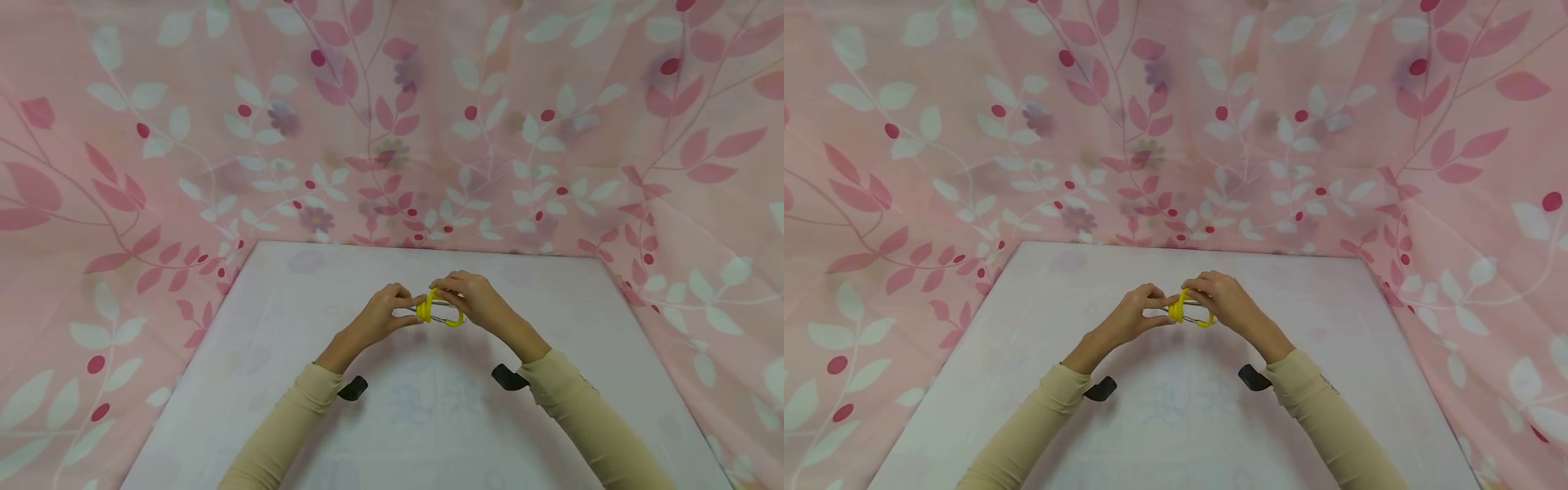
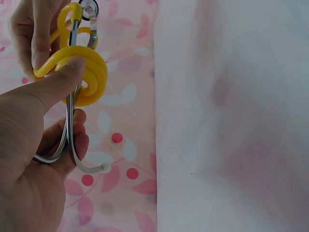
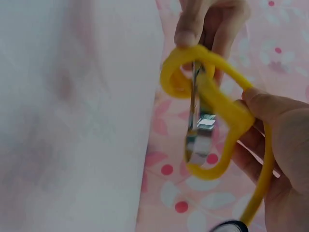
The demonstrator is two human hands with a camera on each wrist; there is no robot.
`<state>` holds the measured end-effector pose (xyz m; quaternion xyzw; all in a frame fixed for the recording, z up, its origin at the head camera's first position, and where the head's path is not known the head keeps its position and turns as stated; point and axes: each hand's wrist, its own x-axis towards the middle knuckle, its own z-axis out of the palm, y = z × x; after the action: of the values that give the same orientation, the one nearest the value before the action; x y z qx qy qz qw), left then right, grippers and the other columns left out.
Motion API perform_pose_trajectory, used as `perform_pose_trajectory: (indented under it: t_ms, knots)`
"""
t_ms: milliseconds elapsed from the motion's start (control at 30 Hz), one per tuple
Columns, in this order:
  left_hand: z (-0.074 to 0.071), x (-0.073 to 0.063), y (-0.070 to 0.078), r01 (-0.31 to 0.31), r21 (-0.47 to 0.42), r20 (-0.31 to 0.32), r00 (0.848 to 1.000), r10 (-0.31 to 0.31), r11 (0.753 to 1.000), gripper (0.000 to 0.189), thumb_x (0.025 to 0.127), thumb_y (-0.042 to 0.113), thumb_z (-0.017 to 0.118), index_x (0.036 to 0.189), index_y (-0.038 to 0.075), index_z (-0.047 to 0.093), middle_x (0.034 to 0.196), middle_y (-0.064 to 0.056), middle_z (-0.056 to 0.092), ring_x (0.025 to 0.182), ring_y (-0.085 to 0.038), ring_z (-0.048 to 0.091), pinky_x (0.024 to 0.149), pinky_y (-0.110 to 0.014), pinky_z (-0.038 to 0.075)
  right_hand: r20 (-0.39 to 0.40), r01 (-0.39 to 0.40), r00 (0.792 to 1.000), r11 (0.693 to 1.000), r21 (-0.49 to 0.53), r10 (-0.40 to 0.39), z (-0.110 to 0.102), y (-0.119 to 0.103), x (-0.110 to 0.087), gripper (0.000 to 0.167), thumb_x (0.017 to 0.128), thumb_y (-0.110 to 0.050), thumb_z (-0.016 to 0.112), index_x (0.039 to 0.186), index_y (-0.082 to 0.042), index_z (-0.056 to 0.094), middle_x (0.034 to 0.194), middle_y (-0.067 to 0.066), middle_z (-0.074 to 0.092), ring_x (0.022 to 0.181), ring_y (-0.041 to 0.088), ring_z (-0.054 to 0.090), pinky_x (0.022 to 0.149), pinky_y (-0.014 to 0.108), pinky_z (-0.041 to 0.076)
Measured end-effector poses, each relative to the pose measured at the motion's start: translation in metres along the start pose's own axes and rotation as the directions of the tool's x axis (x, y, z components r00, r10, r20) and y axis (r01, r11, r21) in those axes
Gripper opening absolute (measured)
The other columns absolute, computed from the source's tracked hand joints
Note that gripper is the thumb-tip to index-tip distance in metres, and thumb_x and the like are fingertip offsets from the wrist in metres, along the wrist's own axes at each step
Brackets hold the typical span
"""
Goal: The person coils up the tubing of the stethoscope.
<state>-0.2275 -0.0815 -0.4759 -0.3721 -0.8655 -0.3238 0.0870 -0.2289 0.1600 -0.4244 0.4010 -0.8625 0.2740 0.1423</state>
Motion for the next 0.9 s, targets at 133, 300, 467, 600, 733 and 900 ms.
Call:
perform_pose_trajectory:
  t_ms: [133,300,467,600,733,900]
  knots:
    - [-0.003,0.001,0.001,-0.064,-0.026,-0.020,0.998,0.063,0.998,0.053,0.078,0.022,0.082,0.129,0.016,0.065,0.102,-0.006,0.062,0.090,-0.014,0.056,0.077,-0.021,0.052,0.036,-0.018,0.999,0.996,0.086,0.015,-0.001,0.017,0.004,0.021,0.088,-0.012,0.072,0.108,-0.009,0.075,0.094,0.002,0.071,0.082,0.014,0.064,0.069,0.027,0.056]
    - [-0.004,-0.001,0.000,-0.106,-0.048,-0.016,0.994,0.105,0.993,0.053,0.079,0.021,0.082,0.129,0.016,0.065,0.103,-0.006,0.061,0.091,-0.015,0.056,0.078,-0.021,0.053,0.075,-0.095,0.994,0.965,0.245,0.078,0.006,0.037,-0.001,0.021,0.088,-0.015,0.073,0.107,-0.008,0.077,0.094,0.001,0.074,0.081,0.012,0.066,0.068,0.024,0.055]
    - [-0.002,-0.003,-0.003,-0.116,-0.093,-0.006,0.993,0.116,0.989,0.053,0.079,0.019,0.082,0.129,0.014,0.066,0.103,-0.006,0.062,0.092,-0.015,0.058,0.079,-0.027,0.055,0.065,-0.145,0.989,0.917,0.371,0.130,0.013,0.048,-0.004,0.019,0.085,-0.014,0.075,0.103,-0.008,0.078,0.092,0.003,0.076,0.082,0.014,0.068,0.072,0.025,0.056]
    - [-0.002,-0.003,-0.002,-0.073,-0.169,-0.006,0.997,0.073,0.983,0.052,0.081,0.022,0.081,0.130,0.015,0.065,0.104,-0.007,0.064,0.094,-0.017,0.060,0.081,-0.029,0.056,0.066,-0.204,0.979,0.878,0.434,0.195,0.018,0.052,-0.005,0.019,0.084,-0.010,0.076,0.102,-0.006,0.078,0.091,0.008,0.076,0.079,0.014,0.070,0.074,0.023,0.058]
    - [-0.005,-0.002,0.000,-0.032,-0.225,-0.003,0.999,0.032,0.974,0.050,0.082,0.023,0.079,0.130,0.017,0.065,0.106,-0.012,0.065,0.097,-0.025,0.062,0.082,-0.026,0.054,0.106,-0.289,0.955,0.803,0.521,0.276,0.020,0.050,-0.005,0.020,0.086,-0.007,0.074,0.104,0.001,0.075,0.093,0.017,0.075,0.076,0.015,0.071,0.071,0.025,0.059]
    - [-0.005,-0.004,-0.001,-0.013,-0.256,-0.019,1.000,0.008,0.967,0.049,0.083,0.027,0.078,0.130,0.020,0.066,0.107,-0.011,0.065,0.097,-0.020,0.061,0.081,-0.024,0.053,0.140,-0.361,0.927,0.721,0.591,0.349,0.028,0.046,-0.006,0.022,0.089,-0.013,0.072,0.106,-0.001,0.076,0.100,0.019,0.075,0.081,0.017,0.073,0.073,0.027,0.060]
